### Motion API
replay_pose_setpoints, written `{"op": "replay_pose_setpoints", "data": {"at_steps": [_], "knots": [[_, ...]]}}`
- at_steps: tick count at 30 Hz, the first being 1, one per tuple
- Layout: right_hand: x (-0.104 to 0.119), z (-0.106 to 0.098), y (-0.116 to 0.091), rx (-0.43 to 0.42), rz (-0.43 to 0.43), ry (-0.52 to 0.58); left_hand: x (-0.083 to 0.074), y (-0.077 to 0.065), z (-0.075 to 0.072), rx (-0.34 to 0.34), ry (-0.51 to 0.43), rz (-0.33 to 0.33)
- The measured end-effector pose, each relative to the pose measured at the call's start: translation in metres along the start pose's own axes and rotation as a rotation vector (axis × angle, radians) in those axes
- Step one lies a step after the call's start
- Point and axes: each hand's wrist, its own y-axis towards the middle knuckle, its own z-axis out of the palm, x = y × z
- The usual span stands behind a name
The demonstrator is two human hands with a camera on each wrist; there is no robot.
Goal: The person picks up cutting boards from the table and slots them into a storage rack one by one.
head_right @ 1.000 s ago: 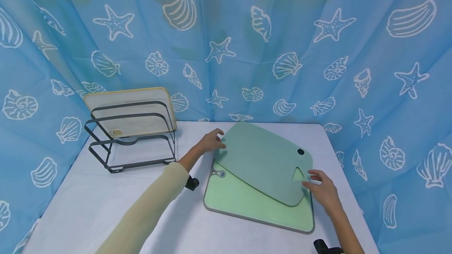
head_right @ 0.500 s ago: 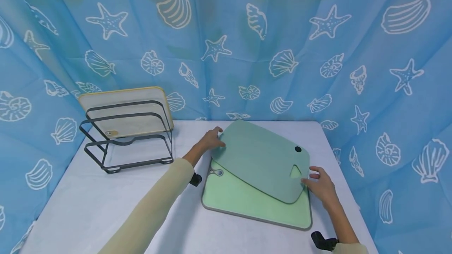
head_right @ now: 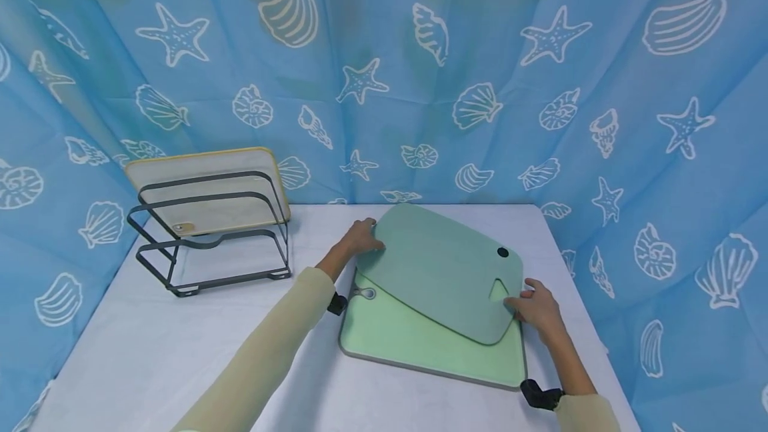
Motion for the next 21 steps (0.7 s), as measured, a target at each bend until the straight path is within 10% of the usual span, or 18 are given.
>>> {"op": "replay_pose_setpoints", "data": {"at_steps": [21], "knots": [[0.0027, -0.0007, 0.0054, 0.020, 0.021, -0.064, -0.0005, 0.0028, -0.0008, 0.034, -0.121, -0.083]]}}
